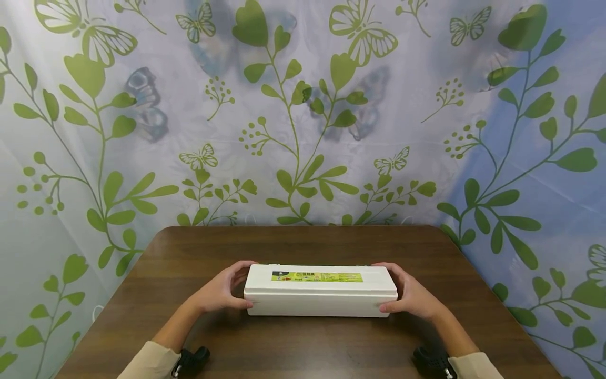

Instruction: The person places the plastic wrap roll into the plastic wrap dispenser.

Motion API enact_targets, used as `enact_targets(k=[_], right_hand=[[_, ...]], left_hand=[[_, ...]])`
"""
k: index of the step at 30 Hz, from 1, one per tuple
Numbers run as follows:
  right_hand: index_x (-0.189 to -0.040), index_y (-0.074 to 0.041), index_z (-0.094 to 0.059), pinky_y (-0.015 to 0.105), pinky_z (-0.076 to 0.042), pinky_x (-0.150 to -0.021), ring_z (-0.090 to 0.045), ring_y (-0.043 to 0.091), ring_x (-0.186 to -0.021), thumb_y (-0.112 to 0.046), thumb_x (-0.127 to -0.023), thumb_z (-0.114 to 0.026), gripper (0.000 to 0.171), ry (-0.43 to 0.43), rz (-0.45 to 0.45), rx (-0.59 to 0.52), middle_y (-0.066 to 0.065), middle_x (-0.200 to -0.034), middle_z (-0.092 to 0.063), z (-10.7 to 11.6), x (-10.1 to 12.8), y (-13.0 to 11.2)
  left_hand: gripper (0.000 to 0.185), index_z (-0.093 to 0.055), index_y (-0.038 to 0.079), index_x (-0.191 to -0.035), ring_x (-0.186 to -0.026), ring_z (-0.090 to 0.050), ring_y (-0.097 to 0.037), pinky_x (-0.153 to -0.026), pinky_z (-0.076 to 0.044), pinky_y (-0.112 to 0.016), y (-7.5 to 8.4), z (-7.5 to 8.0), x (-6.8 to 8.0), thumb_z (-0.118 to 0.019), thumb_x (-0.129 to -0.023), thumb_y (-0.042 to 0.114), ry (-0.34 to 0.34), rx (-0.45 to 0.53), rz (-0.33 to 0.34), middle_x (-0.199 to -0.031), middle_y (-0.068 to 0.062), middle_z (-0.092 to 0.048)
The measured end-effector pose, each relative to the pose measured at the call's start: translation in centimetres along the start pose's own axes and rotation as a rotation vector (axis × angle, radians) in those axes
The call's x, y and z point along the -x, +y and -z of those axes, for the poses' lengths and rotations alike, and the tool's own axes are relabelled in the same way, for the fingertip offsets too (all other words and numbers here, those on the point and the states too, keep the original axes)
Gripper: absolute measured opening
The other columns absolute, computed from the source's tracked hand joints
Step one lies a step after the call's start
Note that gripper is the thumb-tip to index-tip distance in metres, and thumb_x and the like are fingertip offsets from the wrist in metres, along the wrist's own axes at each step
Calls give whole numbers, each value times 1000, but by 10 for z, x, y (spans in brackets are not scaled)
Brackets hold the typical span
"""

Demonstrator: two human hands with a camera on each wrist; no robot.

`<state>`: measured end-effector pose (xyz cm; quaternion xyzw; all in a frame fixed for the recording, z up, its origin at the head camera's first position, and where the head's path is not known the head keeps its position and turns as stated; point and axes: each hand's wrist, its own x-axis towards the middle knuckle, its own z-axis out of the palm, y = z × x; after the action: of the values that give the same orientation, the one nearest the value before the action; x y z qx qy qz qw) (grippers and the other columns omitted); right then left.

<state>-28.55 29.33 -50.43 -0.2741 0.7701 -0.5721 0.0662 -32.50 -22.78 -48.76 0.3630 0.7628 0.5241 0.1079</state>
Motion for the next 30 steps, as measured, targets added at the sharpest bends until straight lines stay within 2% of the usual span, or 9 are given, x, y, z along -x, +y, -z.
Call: enact_targets(k=[4,7,11,18,27,30], right_hand=[[-157,0,-25,39,-62,-81,-61,15,-113,2,-77,-84,100,15,-16,3,11,-142,-48,-2,4,4],[-158,0,-24,39,-61,-83,-60,14,-115,3,-78,-84,100,23,-11,-18,10,-144,-49,-4,5,6],[-157,1,-27,39,-61,-83,-62,15,-115,4,-77,-83,98,39,-1,-37,11,-143,-51,-5,5,5],[-155,-7,-35,40,-61,-84,-62,17,-114,3,-75,-86,94,70,-4,-21,15,-142,-49,-7,5,3],[-155,2,-32,39,-61,-84,-60,15,-115,3,-74,-86,97,73,30,-3,11,-143,-50,-6,3,8],[-155,2,-31,39,-61,-84,-60,14,-116,4,-75,-86,97,61,44,-3,14,-146,-48,-5,3,10]], left_hand=[[91,-36,5,-150,-138,-48,-10,-112,-35,-11,-4,-2,2,-89,-77,10,-12,2,-31,-149,-18,-45],[91,-37,4,-150,-136,-48,-5,-113,-35,-11,-6,-3,2,-89,-77,8,-4,0,-54,-149,-19,-45],[89,-39,5,-149,-135,-48,-8,-113,-34,-11,-7,-3,2,-90,-76,7,12,-2,-65,-147,-18,-47],[86,-43,6,-147,-134,-49,-12,-112,-36,-11,-7,-5,3,-91,-76,10,42,-24,-69,-146,-16,-50],[84,-43,7,-147,-132,-51,-13,-111,-39,-15,-6,-6,4,-90,-77,12,56,-68,-71,-144,-13,-51],[84,-44,9,-146,-131,-52,-13,-111,-41,-19,-6,-7,3,-91,-76,12,58,-77,-70,-143,-10,-52]])
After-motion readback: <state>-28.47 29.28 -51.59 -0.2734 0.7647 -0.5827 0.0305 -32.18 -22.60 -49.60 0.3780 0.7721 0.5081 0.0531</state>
